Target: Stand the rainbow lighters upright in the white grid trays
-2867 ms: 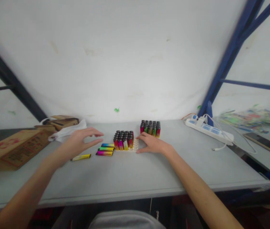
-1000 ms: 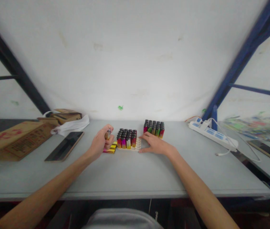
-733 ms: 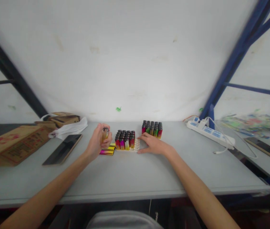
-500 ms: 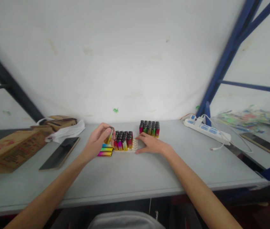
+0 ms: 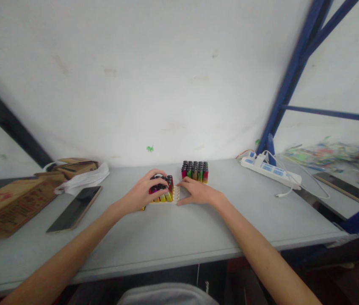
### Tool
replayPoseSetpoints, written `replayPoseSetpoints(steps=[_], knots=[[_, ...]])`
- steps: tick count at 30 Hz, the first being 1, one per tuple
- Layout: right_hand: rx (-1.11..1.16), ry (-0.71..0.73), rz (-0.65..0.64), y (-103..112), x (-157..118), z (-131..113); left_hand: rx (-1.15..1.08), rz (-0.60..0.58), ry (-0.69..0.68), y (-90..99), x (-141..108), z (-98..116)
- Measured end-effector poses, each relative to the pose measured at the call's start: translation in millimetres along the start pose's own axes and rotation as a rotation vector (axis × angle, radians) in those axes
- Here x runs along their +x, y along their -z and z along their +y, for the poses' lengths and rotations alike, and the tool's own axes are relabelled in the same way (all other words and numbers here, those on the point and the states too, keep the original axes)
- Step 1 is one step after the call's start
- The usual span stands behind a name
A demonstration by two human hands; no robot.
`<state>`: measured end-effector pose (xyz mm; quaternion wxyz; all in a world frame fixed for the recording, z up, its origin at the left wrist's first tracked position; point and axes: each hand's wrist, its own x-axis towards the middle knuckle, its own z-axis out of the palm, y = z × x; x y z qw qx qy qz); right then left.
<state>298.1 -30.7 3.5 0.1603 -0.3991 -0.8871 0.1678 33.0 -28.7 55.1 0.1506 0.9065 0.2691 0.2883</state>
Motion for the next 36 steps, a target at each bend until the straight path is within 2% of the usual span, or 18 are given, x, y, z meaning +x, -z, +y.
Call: replayPoseSetpoints(steps=[6, 12, 15, 18, 19, 22, 25, 28, 32, 34, 36], knots=[[0.013, -0.003, 0.009, 1.0, -1.2, -1.1, 0.076, -0.118, -0.052, 6.9, 1.4, 3.7], [0.017, 0.004, 0.016, 0.0, -1.3, -0.7, 0.069, -0.086, -0.05, -4.1, -0.6, -3.9], [0.019, 0.006, 0.021, -1.3, -1.0, 1.5, 0.045, -0.015, -0.043, 11.7, -2.6, -0.2], [0.026, 0.008, 0.026, -2.5, -1.0, 3.8, 0.059, 0.086, 0.026, 42.2, -5.4, -2.3], [0.029, 0.008, 0.025, -2.8, -1.1, 4.2, 0.079, 0.088, 0.068, 52.0, -8.1, -6.8], [0.032, 0.009, 0.019, -2.8, -1.4, 4.6, 0.099, -0.029, 0.213, 69.5, -23.9, -31.7], [0.02, 0.002, 0.013, -2.1, -1.6, 3.9, 0.077, -0.099, 0.324, 67.1, -45.9, -62.5], [0.009, 0.0, 0.007, -1.3, -1.7, 3.0, 0.019, -0.074, 0.372, 56.5, -61.8, -85.6], [0.019, 0.004, 0.006, -1.0, -1.8, 2.6, -0.054, -0.032, 0.373, 51.5, -66.6, -97.4], [0.028, 0.009, 0.014, -1.6, -1.9, 3.3, -0.091, -0.046, 0.391, 54.6, -65.6, -97.3], [0.037, 0.011, 0.017, -2.5, -2.0, 4.4, -0.208, 0.004, 0.449, 59.1, -63.8, -94.6]])
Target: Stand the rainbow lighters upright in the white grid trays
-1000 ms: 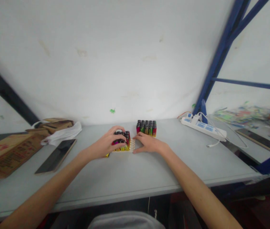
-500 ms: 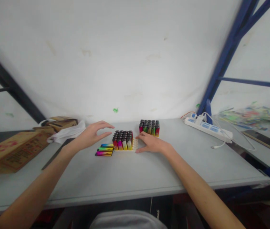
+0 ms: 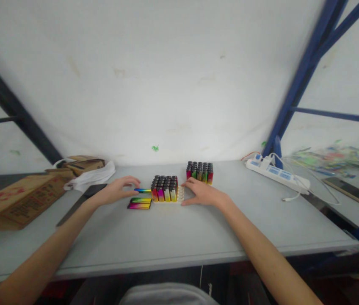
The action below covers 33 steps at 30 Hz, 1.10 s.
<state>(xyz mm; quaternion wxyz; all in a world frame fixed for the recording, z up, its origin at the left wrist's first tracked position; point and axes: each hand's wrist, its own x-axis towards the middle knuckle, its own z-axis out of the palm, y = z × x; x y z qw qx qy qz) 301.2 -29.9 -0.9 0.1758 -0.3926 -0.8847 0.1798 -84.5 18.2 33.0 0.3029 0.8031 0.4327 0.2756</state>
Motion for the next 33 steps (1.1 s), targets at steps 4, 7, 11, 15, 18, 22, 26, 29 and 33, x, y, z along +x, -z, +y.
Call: replayPoseSetpoints(steps=[4, 7, 11, 15, 18, 22, 26, 29, 33], knots=[[-0.002, -0.004, -0.008, -0.6, -0.1, 1.0, -0.443, 0.181, 0.07, 4.8, -0.3, 18.0], [-0.012, -0.003, -0.01, 0.7, -0.1, -0.9, -0.812, 0.267, 0.037, 2.4, 0.0, 41.9], [-0.017, -0.014, -0.023, 2.6, -0.2, -3.8, -0.94, 0.261, 0.023, -13.2, -0.4, 75.0], [0.0, -0.016, -0.026, 3.1, -0.3, -4.8, -1.044, 0.154, 0.109, -37.1, -2.2, 88.7], [0.007, -0.021, -0.021, 2.9, -0.5, -5.1, -1.081, 0.063, 0.196, -51.2, -3.0, 87.3], [0.006, -0.019, -0.017, 2.2, -0.4, -4.3, -1.054, 0.05, 0.25, -59.3, -3.8, 85.9], [-0.001, -0.021, -0.024, 1.9, -0.7, -2.4, -1.03, 0.069, 0.278, -61.5, -6.7, 89.4], [-0.003, -0.023, -0.028, 2.4, -1.2, -1.7, -1.032, 0.064, 0.278, -63.4, -9.2, 90.6], [-0.005, -0.018, -0.028, 3.0, -1.2, -3.3, -1.063, 0.06, 0.241, -65.0, -11.3, 88.4]])
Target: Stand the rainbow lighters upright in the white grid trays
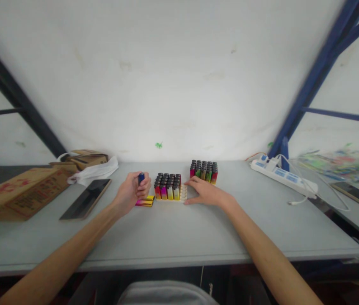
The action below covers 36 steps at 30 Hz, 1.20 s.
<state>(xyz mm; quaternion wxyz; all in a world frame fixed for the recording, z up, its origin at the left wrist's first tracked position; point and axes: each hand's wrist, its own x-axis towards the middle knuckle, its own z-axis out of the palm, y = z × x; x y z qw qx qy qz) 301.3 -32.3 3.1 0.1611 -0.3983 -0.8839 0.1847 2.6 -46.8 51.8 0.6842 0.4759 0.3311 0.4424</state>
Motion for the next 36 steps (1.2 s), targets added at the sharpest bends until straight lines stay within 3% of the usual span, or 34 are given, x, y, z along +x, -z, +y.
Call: replayPoseSetpoints(steps=[5, 10, 16, 24, 36], knots=[[0.009, 0.003, 0.028, -2.0, 2.8, -2.3, -0.014, -0.067, -0.112, -2.8, 2.2, 12.4], [0.019, -0.004, 0.053, -4.8, 5.5, -2.4, 0.095, -0.126, -0.368, -30.7, 17.5, 38.6], [0.014, -0.02, 0.082, -8.8, 7.8, -5.8, 0.636, -0.291, -0.498, -62.5, 54.5, 35.2], [-0.036, -0.057, 0.075, -6.7, 10.1, -9.0, 1.191, -0.465, -0.444, -51.1, 76.8, 16.4], [-0.058, -0.067, 0.075, -4.8, 7.6, -9.8, 1.407, -0.488, -0.392, -51.8, 85.9, 23.2]])
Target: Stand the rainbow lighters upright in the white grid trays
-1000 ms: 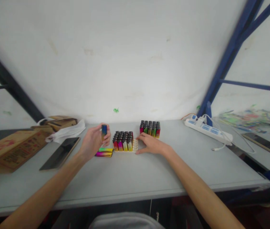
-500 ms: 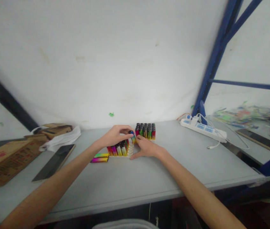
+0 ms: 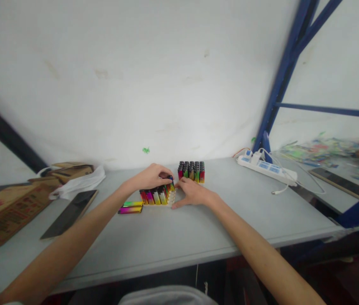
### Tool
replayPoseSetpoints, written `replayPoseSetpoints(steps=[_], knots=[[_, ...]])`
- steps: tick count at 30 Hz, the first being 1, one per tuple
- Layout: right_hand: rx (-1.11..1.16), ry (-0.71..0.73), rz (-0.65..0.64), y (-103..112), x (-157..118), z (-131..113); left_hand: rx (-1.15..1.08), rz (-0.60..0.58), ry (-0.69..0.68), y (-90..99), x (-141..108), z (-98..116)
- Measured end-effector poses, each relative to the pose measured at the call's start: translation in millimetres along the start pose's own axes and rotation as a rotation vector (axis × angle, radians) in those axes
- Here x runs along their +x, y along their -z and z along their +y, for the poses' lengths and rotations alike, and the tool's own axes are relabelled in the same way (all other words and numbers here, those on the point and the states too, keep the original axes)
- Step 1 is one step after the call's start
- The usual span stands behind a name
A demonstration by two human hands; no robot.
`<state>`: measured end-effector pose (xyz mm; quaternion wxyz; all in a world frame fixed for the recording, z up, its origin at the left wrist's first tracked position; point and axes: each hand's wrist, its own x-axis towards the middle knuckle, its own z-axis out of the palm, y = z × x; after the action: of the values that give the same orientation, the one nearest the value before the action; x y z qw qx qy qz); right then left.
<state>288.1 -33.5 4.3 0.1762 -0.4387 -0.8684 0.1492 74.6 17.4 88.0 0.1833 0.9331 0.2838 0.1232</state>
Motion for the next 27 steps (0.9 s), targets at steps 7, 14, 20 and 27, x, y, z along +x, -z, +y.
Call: replayPoseSetpoints(steps=[7, 14, 20, 27], knots=[[-0.028, 0.005, 0.012, -1.5, 1.0, -1.2, -0.018, 0.024, -0.019, -2.6, 3.4, 5.9], [-0.034, 0.01, 0.02, -3.8, 2.5, -0.3, -0.076, 0.037, 0.015, -10.3, 1.8, 10.5], [-0.036, 0.006, 0.012, 0.1, 0.6, -6.2, -0.086, 0.259, 0.095, 5.5, -29.0, 0.2], [-0.054, 0.001, 0.038, -3.7, 1.3, -8.4, -0.113, 0.328, 0.339, 18.3, -123.0, -50.5]])
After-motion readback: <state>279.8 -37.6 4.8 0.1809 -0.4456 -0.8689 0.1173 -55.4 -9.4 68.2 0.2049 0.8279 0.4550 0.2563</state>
